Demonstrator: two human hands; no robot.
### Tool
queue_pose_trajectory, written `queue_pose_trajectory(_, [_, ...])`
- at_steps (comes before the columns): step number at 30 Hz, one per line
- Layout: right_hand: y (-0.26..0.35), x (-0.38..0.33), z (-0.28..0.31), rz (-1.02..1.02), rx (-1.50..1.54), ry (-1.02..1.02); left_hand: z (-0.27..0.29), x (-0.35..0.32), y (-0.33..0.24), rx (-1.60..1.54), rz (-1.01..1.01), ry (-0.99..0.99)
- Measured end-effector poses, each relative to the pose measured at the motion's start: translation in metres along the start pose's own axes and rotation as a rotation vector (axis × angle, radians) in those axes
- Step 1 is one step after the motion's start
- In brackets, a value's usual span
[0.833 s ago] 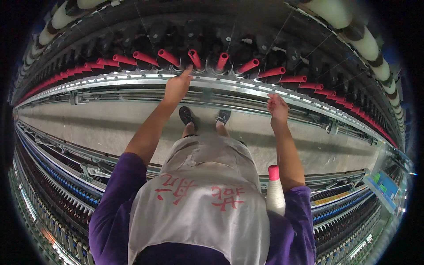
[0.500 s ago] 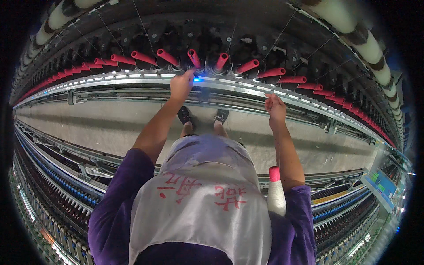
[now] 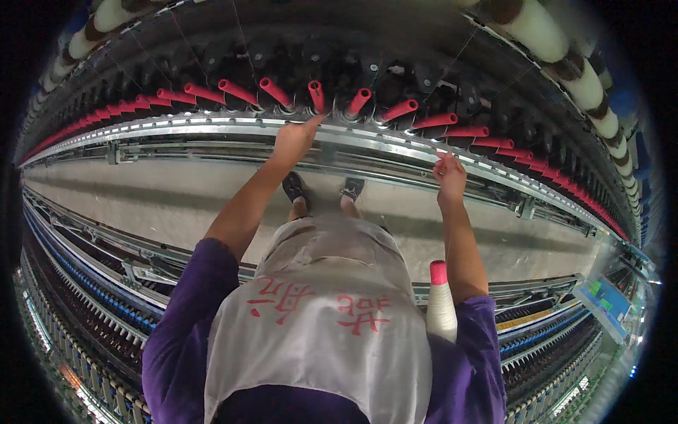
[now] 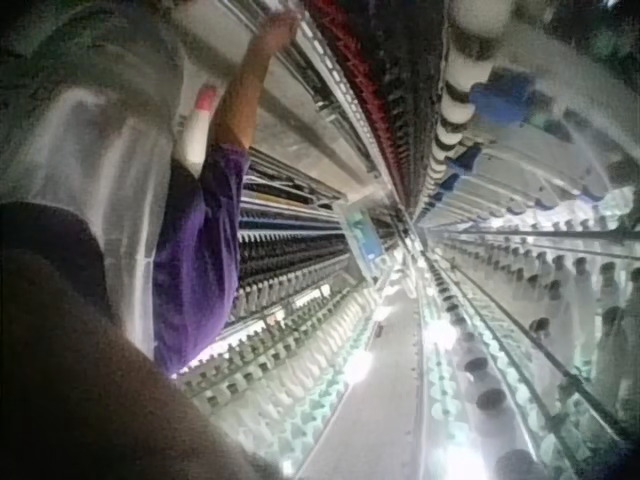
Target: The person threads yarn through red guides on a spinning machine, then walks to another section to repeat the threading. The person also replaces empty yarn bobbins with full ones and continues threading the machine.
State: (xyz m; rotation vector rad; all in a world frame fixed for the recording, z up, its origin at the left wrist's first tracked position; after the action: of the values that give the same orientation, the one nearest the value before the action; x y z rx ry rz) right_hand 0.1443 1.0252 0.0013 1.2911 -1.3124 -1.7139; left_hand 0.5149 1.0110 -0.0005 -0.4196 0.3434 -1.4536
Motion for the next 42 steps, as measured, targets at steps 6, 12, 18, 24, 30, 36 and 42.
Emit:
queue_pose_trajectory(6, [-0.022, 0.002, -0.002, 0.0, -0.075, 0.044, -0.008, 0.005, 0.01, -0.04, 0.071, -0.109])
queue_pose_trajectory(12, [0.01, -0.009, -0.025, 0.047, 0.007, 0.068, 0.004, 0.008, 0.014, -0.038, 0.085, -0.188])
queue_pose_trajectory(18, [0.081, -0.064, -0.095, 0.324, -0.145, 0.404, 0.031, -0.029, 0.021, -0.916, 0.73, 0.612])
queue_pose_trajectory(24, [0.08, -0.113, -0.223, 0.767, -0.52, 0.955, 0.107, 0.023, -0.05, -1.298, 0.453, -0.074])
queue_pose_trajectory(30, [0.119, -0.104, -0.197, 0.654, -0.502, 0.859, 0.067, -0.005, -0.018, -0.145, 0.036, -0.017])
queue_pose_trajectory(36, [0.177, -0.136, -0.14, 0.603, -0.344, 0.633, 0.023, -0.075, 0.059, -0.397, 0.411, 0.041])
queue_pose_trajectory(42, [0.188, -0.157, -0.141, 0.56, -0.339, 0.651, -0.021, -0.044, 0.01, -0.44, 0.44, 0.18])
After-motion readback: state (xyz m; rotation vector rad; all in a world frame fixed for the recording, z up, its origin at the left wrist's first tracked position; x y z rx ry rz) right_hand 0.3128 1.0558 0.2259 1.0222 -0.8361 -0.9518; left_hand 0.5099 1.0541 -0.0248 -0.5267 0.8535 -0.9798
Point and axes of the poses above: each hand's wrist, its own x-axis towards the middle knuckle, its own z-axis out of the back of the hand, y = z × x, the point moved 7 cm from there along x, towards the middle knuckle, and after that the axes turned 15 degrees about z, right-handed, at the moved point
